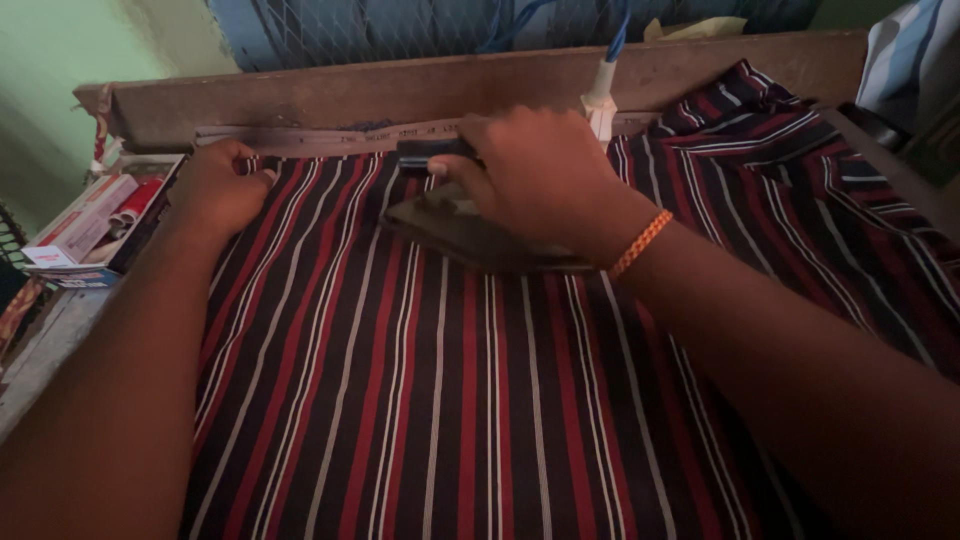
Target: The person irons a striped shirt laid out on a wooden ironing board. They repeatedly move the iron back and forth across the fabric, adjusting the shirt edges with the other hand to keep it flat.
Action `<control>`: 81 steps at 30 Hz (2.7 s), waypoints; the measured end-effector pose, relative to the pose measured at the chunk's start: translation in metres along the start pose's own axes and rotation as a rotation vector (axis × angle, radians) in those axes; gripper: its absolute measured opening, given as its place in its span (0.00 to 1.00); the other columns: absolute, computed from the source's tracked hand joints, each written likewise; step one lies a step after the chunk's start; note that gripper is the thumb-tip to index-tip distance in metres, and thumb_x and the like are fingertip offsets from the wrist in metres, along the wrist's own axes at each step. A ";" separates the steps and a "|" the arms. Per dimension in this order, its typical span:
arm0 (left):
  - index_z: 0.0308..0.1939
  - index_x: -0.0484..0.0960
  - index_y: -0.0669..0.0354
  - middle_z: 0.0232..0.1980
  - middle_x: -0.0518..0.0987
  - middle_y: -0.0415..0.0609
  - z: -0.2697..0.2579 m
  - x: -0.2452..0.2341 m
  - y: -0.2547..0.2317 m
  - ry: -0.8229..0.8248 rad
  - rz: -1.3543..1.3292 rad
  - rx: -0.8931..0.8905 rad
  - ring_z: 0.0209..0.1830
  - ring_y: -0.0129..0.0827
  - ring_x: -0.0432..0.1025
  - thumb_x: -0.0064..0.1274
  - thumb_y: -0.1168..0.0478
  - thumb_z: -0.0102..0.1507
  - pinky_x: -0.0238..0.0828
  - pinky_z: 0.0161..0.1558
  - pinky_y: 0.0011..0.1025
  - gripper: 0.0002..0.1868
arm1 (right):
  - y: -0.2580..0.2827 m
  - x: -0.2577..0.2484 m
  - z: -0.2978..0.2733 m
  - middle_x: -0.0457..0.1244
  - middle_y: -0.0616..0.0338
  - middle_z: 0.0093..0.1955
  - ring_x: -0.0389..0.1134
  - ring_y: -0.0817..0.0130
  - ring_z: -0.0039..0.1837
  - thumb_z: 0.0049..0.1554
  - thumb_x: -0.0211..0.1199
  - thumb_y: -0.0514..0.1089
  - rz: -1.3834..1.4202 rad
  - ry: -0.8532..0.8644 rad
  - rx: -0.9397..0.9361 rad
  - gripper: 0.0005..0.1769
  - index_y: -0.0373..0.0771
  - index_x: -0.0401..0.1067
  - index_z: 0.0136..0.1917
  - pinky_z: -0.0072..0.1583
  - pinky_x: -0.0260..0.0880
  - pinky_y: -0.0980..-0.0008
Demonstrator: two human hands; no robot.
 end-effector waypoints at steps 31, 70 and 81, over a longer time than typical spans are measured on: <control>0.51 0.84 0.55 0.46 0.84 0.55 -0.001 -0.001 0.001 0.019 -0.029 -0.017 0.48 0.50 0.78 0.63 0.51 0.59 0.71 0.54 0.44 0.19 | -0.093 0.021 0.000 0.69 0.40 0.38 0.73 0.46 0.39 0.66 0.59 0.62 -0.215 -0.075 0.415 0.30 0.33 0.80 0.40 0.43 0.71 0.50; 0.60 0.80 0.54 0.64 0.70 0.59 -0.043 -0.011 -0.104 -0.282 0.194 0.531 0.70 0.57 0.59 0.58 0.63 0.59 0.46 0.65 0.62 0.24 | -0.105 -0.003 -0.035 0.65 0.48 0.27 0.68 0.51 0.29 0.66 0.58 0.66 -0.295 -0.019 0.337 0.33 0.37 0.78 0.34 0.35 0.69 0.54; 0.72 0.65 0.66 0.76 0.63 0.61 -0.135 -0.006 -0.234 -0.159 -0.088 1.075 0.80 0.51 0.53 0.57 0.62 0.63 0.48 0.72 0.57 0.34 | -0.084 -0.004 -0.030 0.67 0.42 0.33 0.70 0.44 0.36 0.64 0.62 0.63 -0.177 -0.091 0.194 0.27 0.35 0.75 0.42 0.40 0.70 0.48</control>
Point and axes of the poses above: each hand's wrist, its own z-axis towards the middle knuckle, its own x-axis out of the palm, y = z × x, the point moved 2 cm from there along z, towards the middle knuckle
